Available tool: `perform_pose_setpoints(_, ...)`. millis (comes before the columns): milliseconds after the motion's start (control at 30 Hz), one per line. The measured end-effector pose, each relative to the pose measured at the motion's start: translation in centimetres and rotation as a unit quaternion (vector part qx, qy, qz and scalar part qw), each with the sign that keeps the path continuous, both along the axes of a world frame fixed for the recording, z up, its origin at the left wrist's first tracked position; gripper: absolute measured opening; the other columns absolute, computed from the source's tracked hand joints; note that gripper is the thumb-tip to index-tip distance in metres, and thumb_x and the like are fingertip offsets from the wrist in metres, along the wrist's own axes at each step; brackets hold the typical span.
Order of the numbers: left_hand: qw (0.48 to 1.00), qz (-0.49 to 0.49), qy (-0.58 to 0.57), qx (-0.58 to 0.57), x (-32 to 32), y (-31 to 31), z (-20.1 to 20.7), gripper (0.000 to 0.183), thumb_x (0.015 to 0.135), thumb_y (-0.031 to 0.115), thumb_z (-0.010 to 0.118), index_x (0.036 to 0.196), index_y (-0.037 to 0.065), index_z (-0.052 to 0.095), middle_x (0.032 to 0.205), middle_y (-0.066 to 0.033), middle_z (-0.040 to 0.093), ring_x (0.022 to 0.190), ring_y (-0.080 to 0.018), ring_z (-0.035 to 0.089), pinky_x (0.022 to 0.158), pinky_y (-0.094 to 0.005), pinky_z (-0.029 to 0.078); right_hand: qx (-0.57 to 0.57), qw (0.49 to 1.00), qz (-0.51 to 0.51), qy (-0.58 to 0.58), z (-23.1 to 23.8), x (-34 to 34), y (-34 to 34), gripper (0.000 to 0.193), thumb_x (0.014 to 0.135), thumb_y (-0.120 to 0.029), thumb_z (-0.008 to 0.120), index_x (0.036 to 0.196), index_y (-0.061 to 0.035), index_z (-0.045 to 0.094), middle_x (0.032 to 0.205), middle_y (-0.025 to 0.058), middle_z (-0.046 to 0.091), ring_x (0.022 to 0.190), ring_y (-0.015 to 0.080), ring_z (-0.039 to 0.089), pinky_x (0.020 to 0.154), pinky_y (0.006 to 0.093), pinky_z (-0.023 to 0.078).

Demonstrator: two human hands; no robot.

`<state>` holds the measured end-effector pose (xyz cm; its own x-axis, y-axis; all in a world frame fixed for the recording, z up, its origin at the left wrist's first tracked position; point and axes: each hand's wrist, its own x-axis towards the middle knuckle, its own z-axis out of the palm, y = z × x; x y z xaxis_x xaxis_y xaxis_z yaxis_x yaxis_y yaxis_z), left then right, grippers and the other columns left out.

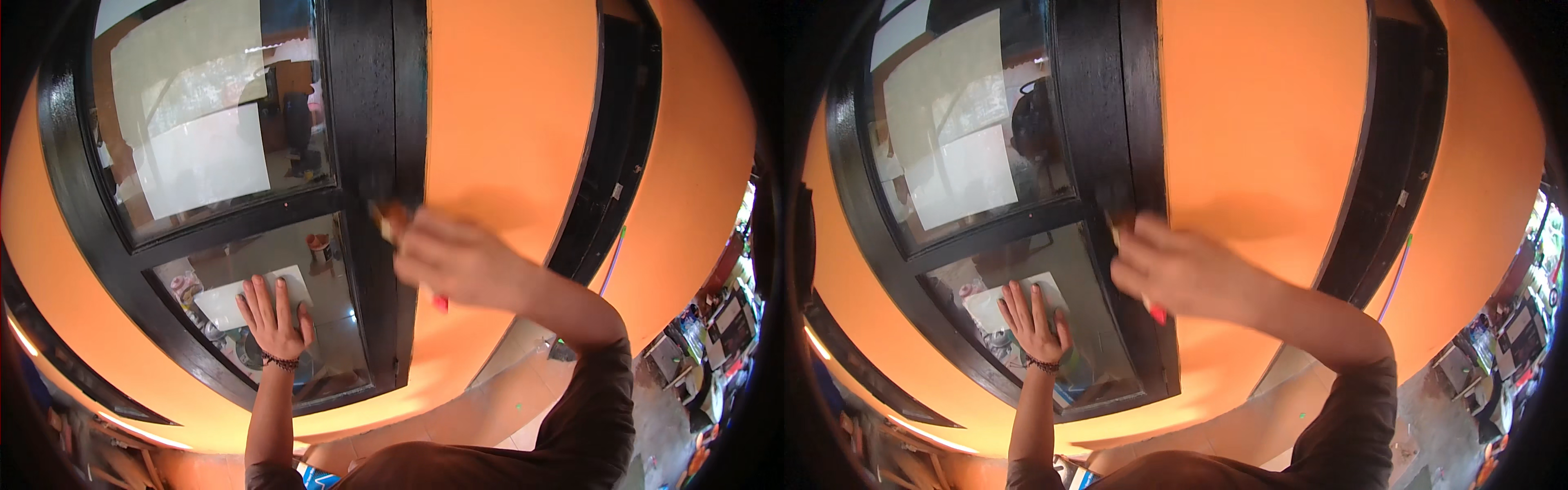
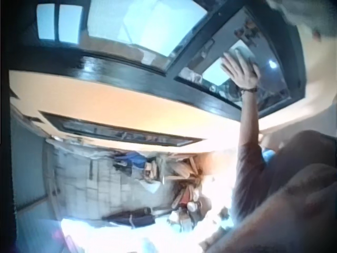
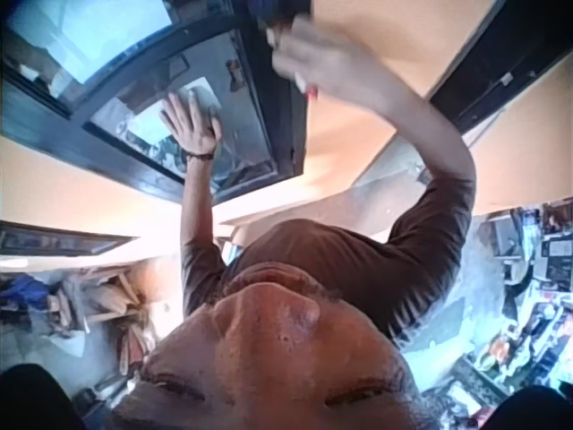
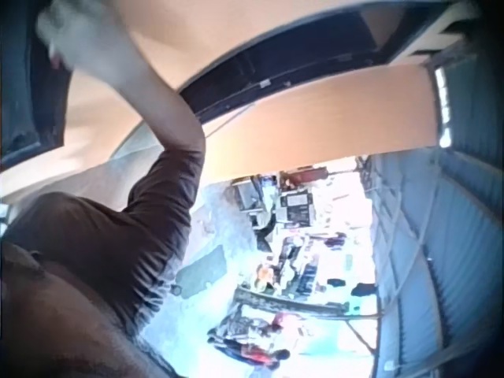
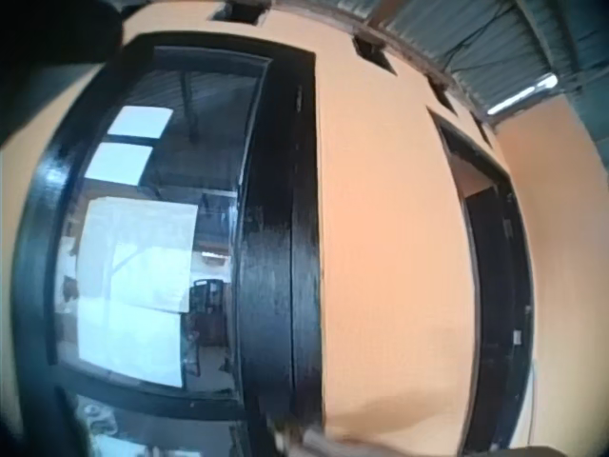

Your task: The person paints the black wooden frame of a glass door using a brush. They apply paint to the vertical and horizontal sections of the frame, occasionally dipping the brush into a container of black paint.

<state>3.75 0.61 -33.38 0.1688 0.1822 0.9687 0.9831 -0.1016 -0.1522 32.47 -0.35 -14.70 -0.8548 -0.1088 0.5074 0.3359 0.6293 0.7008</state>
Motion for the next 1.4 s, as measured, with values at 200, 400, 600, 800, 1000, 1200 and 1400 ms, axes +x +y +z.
perform_pose_setpoints(200, 1.0, 0.01, -0.01, 0.012, -0.2, 0.0, -0.5, 0.059, 0.083, 0.025, 0.05, 0.138, 0.003, 0.042, 0.144, -0.0269, 0.033, 0.134, -0.0448, 0.03, 0.109, -0.0569, 0.019, -0.19, 0.966, 0.172, 0.01, 5.2, -0.1, 1.7, 0.013, 0.074, -0.012, 0.06, 0.078, -0.0056, 0.05, 0.073, 0.0103, 0.049, 0.075, 0.0301, 0.055, 0.067, 0.0385, 0.047)
perform_pose_setpoints(400, 1.0, 0.007, -0.011, 0.019, -0.1, 0.1, -0.2, 0.058, 0.085, 0.026, 0.05, 0.137, 0.004, 0.043, 0.143, -0.027, 0.034, 0.133, -0.0448, 0.031, 0.109, -0.0564, 0.02, 0.04, 0.976, 0.108, 0.182, 4.1, 0.0, 2.4, 0.012, 0.072, -0.015, 0.064, 0.077, -0.0082, 0.055, 0.087, 0.0095, 0.06, 0.087, 0.0257, 0.058, 0.065, 0.0327, 0.05)
perform_pose_setpoints(600, 1.0, 0.006, 0.007, 0.017, 0.2, 0.2, 0.4, 0.058, 0.084, 0.022, 0.049, 0.137, 0.0, 0.041, 0.143, -0.0286, 0.032, 0.135, -0.0454, 0.028, 0.11, -0.0564, 0.017, 0.048, 0.999, 0.005, -0.004, -10.1, -0.3, 0.3, 0.01, 0.073, -0.014, 0.058, 0.075, -0.0052, 0.054, 0.081, 0.0123, 0.054, 0.08, 0.0254, 0.054, 0.068, 0.0268, 0.052)
perform_pose_setpoints(800, 0.999, 0.01, -0.006, 0.032, 0.0, 0.1, -0.1, 0.056, 0.084, 0.026, 0.05, 0.135, 0.002, 0.046, 0.142, -0.0271, 0.036, 0.133, -0.0446, 0.031, 0.109, -0.0557, 0.019, -0.253, 0.935, 0.244, 0.044, 1.4, 1.2, 4.0, 0.009, 0.076, -0.011, 0.06, 0.077, -0.0043, 0.054, 0.079, 0.0102, 0.056, 0.078, 0.0286, 0.057, 0.069, 0.0373, 0.048)
perform_pose_setpoints(1000, 1.0, -0.002, -0.006, 0.026, -0.1, 0.0, 0.2, 0.058, 0.083, 0.025, 0.051, 0.136, 0.004, 0.044, 0.144, -0.0262, 0.034, 0.134, -0.0442, 0.03, 0.109, -0.0556, 0.019, -0.083, 0.965, 0.172, 0.18, 3.8, 1.2, 2.6, 0.013, 0.069, -0.009, 0.066, 0.078, -0.0071, 0.058, 0.084, 0.0069, 0.06, 0.078, 0.0256, 0.06, 0.065, 0.0337, 0.049)
perform_pose_setpoints(1200, 1.0, 0.0, 0.0, 0.026, 0.0, 0.3, 0.5, 0.059, 0.082, 0.026, 0.052, 0.137, 0.004, 0.044, 0.144, -0.0258, 0.034, 0.134, -0.0444, 0.03, 0.109, -0.0554, 0.019, 0.07, 0.997, 0.011, 0.013, -9.5, -0.9, 1.0, 0.014, 0.07, -0.016, 0.058, 0.073, -0.0027, 0.056, 0.084, 0.0123, 0.055, 0.097, 0.0335, 0.052, 0.071, 0.0318, 0.053)
perform_pose_setpoints(1400, 1.0, 0.008, 0.003, 0.022, -0.1, 0.0, 0.2, 0.057, 0.087, 0.028, 0.049, 0.138, 0.004, 0.041, 0.145, -0.0255, 0.032, 0.135, -0.0436, 0.029, 0.109, -0.0556, 0.019, -0.287, 0.947, 0.132, 0.052, -6.7, -1.7, 0.9, 0.015, 0.072, -0.01, 0.062, 0.084, -0.0046, 0.054, 0.075, 0.0101, 0.053, 0.06, 0.0261, 0.056, 0.055, 0.035, 0.052)
